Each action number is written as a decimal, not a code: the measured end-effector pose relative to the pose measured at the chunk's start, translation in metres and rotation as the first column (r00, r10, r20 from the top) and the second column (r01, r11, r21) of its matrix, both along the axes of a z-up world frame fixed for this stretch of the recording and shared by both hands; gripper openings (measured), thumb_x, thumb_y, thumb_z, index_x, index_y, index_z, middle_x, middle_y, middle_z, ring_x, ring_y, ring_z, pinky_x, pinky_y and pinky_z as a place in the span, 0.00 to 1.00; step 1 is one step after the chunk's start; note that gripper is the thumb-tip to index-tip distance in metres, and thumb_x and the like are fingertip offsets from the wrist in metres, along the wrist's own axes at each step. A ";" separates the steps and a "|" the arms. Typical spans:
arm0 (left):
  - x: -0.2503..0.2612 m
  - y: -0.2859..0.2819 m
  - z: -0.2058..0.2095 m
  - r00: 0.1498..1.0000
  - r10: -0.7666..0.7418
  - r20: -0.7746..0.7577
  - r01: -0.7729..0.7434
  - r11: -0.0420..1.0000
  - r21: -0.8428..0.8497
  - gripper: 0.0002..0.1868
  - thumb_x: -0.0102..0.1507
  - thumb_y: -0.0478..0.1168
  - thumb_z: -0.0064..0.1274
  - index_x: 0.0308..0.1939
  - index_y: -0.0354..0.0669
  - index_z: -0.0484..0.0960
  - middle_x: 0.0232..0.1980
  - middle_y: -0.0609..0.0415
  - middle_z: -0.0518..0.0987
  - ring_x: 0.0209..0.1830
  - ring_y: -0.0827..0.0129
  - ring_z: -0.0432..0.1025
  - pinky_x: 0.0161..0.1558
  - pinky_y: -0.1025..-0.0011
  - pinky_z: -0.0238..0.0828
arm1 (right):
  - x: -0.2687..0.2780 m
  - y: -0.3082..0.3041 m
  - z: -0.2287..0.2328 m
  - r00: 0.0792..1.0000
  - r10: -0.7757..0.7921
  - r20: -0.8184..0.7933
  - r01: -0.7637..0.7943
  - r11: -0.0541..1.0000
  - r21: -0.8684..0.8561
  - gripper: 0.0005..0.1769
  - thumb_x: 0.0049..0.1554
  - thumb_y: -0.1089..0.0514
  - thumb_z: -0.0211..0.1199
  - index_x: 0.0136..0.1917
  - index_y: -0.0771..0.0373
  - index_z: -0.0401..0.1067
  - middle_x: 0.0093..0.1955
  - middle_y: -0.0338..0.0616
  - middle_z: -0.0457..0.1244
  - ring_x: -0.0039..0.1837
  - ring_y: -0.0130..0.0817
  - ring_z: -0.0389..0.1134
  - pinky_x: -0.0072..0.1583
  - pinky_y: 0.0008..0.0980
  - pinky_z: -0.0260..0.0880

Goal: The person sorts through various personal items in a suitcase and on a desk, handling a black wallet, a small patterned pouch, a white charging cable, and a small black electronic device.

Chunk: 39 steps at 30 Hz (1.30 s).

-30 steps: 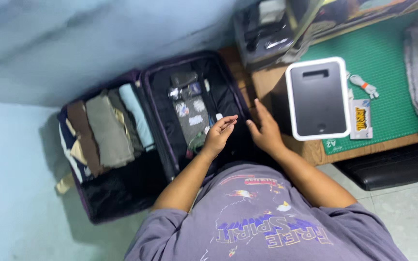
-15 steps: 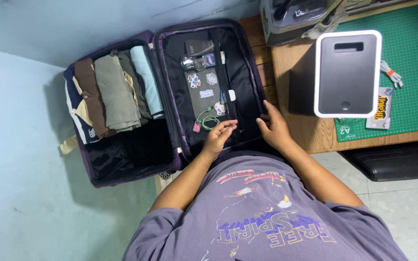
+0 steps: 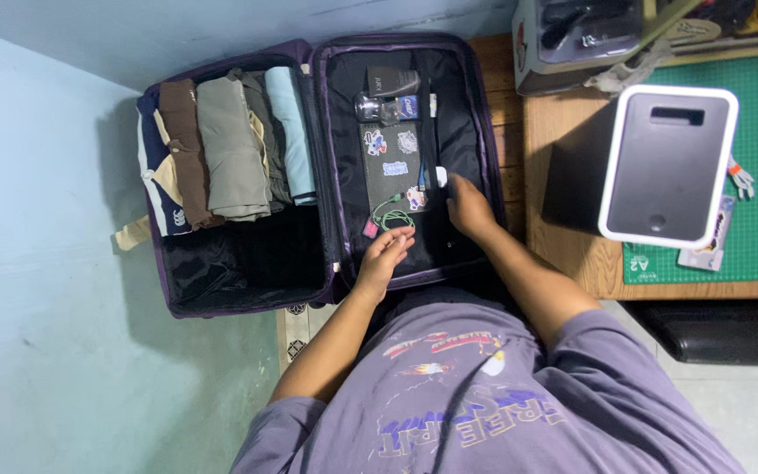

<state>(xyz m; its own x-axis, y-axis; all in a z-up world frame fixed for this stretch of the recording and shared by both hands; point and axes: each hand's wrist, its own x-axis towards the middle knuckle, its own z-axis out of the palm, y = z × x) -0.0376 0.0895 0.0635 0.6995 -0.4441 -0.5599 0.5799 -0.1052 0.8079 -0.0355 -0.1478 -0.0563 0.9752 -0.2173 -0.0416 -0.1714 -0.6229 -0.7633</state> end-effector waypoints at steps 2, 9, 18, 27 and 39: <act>-0.003 0.007 -0.002 1.000 0.024 -0.008 -0.024 1.000 0.018 0.22 0.69 0.49 0.45 0.63 0.42 0.75 0.66 0.49 0.75 0.69 0.60 0.69 0.68 0.60 0.60 | 0.017 0.000 0.000 0.997 -0.029 0.070 0.023 0.997 0.078 0.46 0.48 0.70 0.62 0.78 0.65 0.50 0.73 0.65 0.57 0.72 0.58 0.57 0.70 0.44 0.59; -0.011 0.023 -0.001 0.983 0.107 -0.151 -0.085 0.986 0.142 0.18 0.69 0.47 0.44 0.57 0.43 0.78 0.63 0.52 0.78 0.65 0.62 0.72 0.66 0.61 0.62 | 0.047 0.007 0.029 0.969 0.037 -0.245 -0.041 0.999 -0.013 0.54 0.43 0.71 0.66 0.79 0.58 0.48 0.68 0.60 0.59 0.74 0.58 0.52 0.71 0.46 0.56; -0.004 0.009 0.001 0.996 0.004 -0.092 0.008 0.991 0.130 0.16 0.69 0.47 0.44 0.55 0.44 0.79 0.59 0.54 0.80 0.58 0.66 0.75 0.60 0.64 0.66 | -0.017 0.000 0.021 0.909 -0.410 0.082 0.387 0.899 0.206 0.40 0.52 0.65 0.73 0.72 0.62 0.55 0.65 0.57 0.63 0.67 0.50 0.66 0.66 0.40 0.65; -0.006 -0.055 0.019 0.948 -0.247 0.200 0.264 0.963 -0.059 0.14 0.70 0.37 0.47 0.58 0.38 0.77 0.57 0.53 0.80 0.55 0.69 0.74 0.57 0.70 0.68 | -0.138 -0.015 0.156 0.951 -0.278 0.139 -0.036 0.345 0.938 0.30 0.55 0.74 0.62 0.68 0.61 0.61 0.73 0.53 0.59 0.72 0.37 0.63 0.71 0.36 0.66; -0.043 -0.128 0.151 0.638 -0.513 0.574 0.680 0.726 -0.107 0.31 0.64 0.32 0.55 0.71 0.37 0.64 0.65 0.47 0.74 0.66 0.65 0.71 0.67 0.67 0.68 | -0.202 -0.032 0.222 0.886 -0.435 0.161 -0.314 -0.308 0.898 0.28 0.59 0.66 0.60 0.70 0.64 0.57 0.74 0.67 0.54 0.75 0.62 0.58 0.69 0.44 0.68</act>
<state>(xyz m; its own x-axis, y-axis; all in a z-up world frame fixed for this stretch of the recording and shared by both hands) -0.0802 -0.0382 0.2142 0.3471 -0.9378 -0.0058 0.0068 -0.0036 1.0000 -0.2371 -0.1802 0.1652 0.9466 -0.3217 -0.0214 0.3039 0.9123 -0.2746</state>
